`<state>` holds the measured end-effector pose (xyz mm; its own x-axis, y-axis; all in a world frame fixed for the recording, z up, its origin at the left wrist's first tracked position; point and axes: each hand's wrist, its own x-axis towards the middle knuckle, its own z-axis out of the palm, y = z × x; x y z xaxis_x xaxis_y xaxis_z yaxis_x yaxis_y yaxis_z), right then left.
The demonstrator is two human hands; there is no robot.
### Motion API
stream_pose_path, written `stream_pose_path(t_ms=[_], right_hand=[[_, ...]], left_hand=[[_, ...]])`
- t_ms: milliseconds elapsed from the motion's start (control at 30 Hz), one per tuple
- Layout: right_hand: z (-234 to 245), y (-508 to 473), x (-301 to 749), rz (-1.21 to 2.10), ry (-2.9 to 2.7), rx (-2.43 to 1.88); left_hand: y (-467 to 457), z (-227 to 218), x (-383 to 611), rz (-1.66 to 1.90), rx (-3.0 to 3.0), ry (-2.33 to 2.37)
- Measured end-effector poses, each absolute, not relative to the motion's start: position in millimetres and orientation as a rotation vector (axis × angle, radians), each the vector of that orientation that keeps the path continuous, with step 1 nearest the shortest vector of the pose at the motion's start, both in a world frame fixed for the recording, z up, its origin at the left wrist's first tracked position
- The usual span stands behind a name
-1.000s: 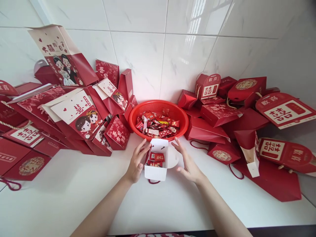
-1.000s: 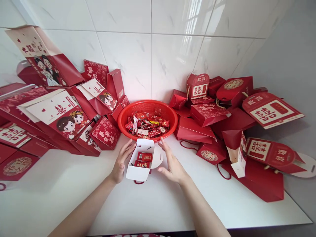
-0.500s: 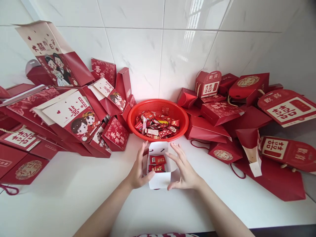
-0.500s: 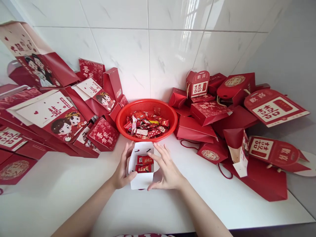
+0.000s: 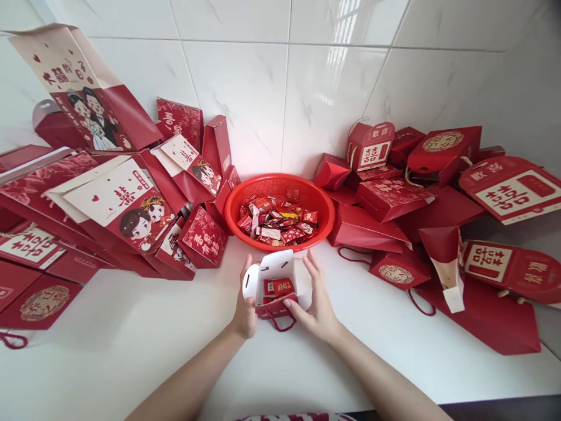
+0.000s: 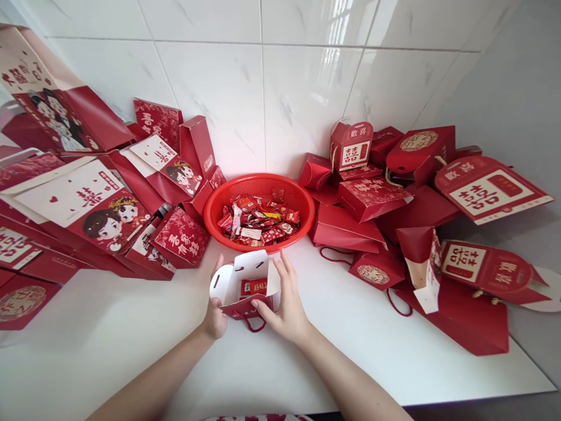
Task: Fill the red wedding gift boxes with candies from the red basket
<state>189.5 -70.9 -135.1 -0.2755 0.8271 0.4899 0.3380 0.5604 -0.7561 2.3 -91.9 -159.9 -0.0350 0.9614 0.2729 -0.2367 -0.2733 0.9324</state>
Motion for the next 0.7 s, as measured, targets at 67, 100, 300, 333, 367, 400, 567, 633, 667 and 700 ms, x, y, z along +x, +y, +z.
stream_pose_path(t_ms=[67, 100, 300, 333, 367, 400, 567, 633, 667, 700], right_hand=[[-137.8, -73.6, 182.8, 0.800, -1.724, -0.985], [-139.3, -74.6, 179.7, 0.886, -1.657, -0.989], [-143.7, -75.2, 168.5, 1.125, -1.411, -0.982], [-143.5, -74.8, 168.6, 1.108, -1.408, -0.984], [-143.2, -74.4, 169.1, 1.083, -1.413, -0.986], [-142.9, -74.1, 170.1, 1.055, -1.429, -0.986], [-140.9, -72.3, 177.4, 0.952, -1.649, -0.921], [-139.6, -70.6, 180.3, 0.934, -1.741, -0.884], [-138.9, -69.5, 181.6, 0.916, -1.784, -0.869], [-138.2, -68.5, 182.9, 0.889, -1.827, -0.854]], left_hand=[[-92.2, -163.0, 3.0, 1.543, 1.243, 0.907], [-92.1, -164.7, 2.8, 1.563, 1.275, 0.930], [-88.4, -164.5, -1.6, 1.641, 1.573, 1.049], [-87.8, -162.0, -2.0, 1.645, 1.614, 1.031], [-87.2, -159.2, -2.1, 1.649, 1.645, 1.004], [-86.8, -156.4, -2.1, 1.648, 1.668, 0.979], [-84.2, -148.8, -5.0, 1.611, 1.759, 0.961], [-82.8, -147.9, -8.5, 1.579, 1.790, 1.019], [-82.2, -147.3, -10.3, 1.554, 1.812, 1.058], [-81.9, -146.2, -12.0, 1.524, 1.844, 1.096]])
